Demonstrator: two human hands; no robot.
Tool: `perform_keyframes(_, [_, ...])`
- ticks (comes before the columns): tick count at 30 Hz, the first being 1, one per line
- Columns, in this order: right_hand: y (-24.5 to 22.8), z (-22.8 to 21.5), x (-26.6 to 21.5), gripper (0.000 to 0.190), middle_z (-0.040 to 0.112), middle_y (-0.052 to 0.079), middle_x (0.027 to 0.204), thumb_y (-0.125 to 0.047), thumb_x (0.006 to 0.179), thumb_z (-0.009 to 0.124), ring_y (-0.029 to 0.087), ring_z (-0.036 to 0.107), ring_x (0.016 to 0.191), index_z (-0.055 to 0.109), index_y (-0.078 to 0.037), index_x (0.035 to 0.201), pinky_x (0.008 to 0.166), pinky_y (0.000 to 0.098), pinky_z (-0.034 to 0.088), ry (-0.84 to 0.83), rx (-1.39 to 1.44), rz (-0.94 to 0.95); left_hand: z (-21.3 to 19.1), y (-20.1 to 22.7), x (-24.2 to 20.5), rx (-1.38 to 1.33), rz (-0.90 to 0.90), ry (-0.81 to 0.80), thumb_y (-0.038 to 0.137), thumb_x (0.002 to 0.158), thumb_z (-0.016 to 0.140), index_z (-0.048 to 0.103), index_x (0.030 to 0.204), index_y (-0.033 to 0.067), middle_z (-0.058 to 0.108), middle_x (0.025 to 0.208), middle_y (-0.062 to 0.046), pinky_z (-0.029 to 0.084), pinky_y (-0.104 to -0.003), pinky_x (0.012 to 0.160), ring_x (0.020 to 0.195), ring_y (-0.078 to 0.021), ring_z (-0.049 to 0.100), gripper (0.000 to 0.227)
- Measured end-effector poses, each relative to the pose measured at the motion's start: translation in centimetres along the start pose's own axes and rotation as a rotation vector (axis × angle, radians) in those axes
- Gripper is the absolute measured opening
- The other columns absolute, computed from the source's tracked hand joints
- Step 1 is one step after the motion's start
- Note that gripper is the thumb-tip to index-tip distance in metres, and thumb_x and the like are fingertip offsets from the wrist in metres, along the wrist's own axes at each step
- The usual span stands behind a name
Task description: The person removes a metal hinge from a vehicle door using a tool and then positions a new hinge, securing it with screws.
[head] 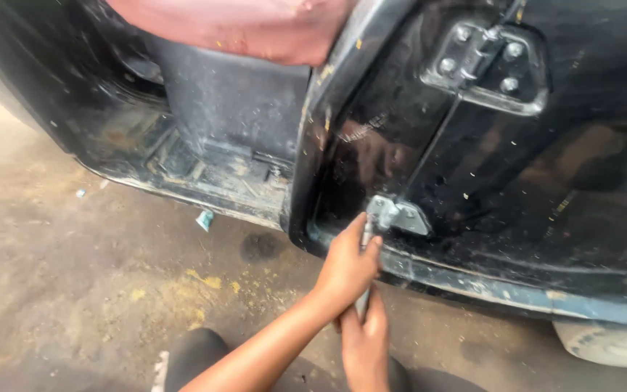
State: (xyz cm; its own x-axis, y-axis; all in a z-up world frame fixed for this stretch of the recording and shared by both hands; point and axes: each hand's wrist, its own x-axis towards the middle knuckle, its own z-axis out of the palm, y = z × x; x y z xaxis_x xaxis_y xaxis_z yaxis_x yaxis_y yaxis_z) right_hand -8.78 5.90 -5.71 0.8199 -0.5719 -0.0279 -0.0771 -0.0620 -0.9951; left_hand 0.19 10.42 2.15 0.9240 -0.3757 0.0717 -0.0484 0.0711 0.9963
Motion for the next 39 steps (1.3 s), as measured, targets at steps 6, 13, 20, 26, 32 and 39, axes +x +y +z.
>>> perform_keyframes(6, [-3.2,2.3,1.3,0.047,0.060,0.002,0.072,-0.015,0.091,0.063,0.007,0.050,0.056,0.057,-0.005,0.137,0.046,0.0242,0.038,-0.008,0.109,-0.018,-1.5,1.0,2.4,0.119,0.214,0.059,0.011,0.092,0.061,0.060,0.135,-0.0059,0.075,0.089,-0.021,0.058,-0.036,0.069,0.070,-0.0204,0.074,0.046])
perform_keyframes(13, [-2.2,3.0,1.8,0.054,0.057,0.001,0.070,-0.015,0.090,0.060,0.006,0.045,0.051,0.051,-0.012,0.143,0.039,0.0232,0.027,0.031,0.235,0.142,-1.8,-0.4,3.5,0.188,0.357,0.105,0.011,0.087,0.069,0.065,0.127,-0.0075,0.074,0.103,-0.027,0.057,-0.037,0.084,0.094,-0.0308,0.076,0.044])
perform_keyframes(20, [-2.7,2.9,1.4,0.051,0.059,0.000,0.077,-0.016,0.092,0.060,0.005,0.050,0.057,0.052,-0.012,0.142,0.040,0.0219,0.032,0.063,0.232,0.150,-1.4,0.3,3.0,0.149,0.265,0.037,0.013,0.085,0.069,0.067,0.126,-0.0030,0.075,0.103,-0.024,0.057,-0.036,0.083,0.091,-0.0293,0.076,0.044])
perform_keyframes(26, [-3.7,2.9,1.4,0.050,0.059,0.001,0.079,-0.015,0.091,0.061,0.005,0.051,0.060,0.054,-0.011,0.140,0.041,0.0218,0.032,0.047,0.221,0.170,-1.4,-0.5,3.5,0.206,0.307,0.092,0.013,0.085,0.070,0.069,0.124,-0.0036,0.075,0.108,-0.023,0.055,-0.037,0.088,0.098,-0.0301,0.074,0.043])
perform_keyframes(32, [-3.0,2.7,1.7,0.045,0.060,0.002,0.081,-0.013,0.093,0.059,0.005,0.052,0.059,0.055,-0.009,0.137,0.041,0.0214,0.035,0.046,0.256,0.146,-1.3,0.1,3.4,0.153,0.252,0.059,0.013,0.085,0.068,0.067,0.126,-0.0042,0.075,0.107,-0.022,0.056,-0.036,0.086,0.094,-0.0289,0.075,0.044])
perform_keyframes(39, [-2.8,0.6,2.5,0.035,0.056,0.004,0.079,-0.017,0.096,0.057,0.009,0.048,0.050,0.057,0.000,0.127,0.036,0.0227,0.026,0.012,0.377,0.138,-1.6,-0.9,4.9,-0.027,-0.004,-0.025,0.014,0.086,0.066,0.065,0.126,-0.0009,0.077,0.097,-0.016,0.060,-0.036,0.075,0.079,-0.0236,0.076,0.043])
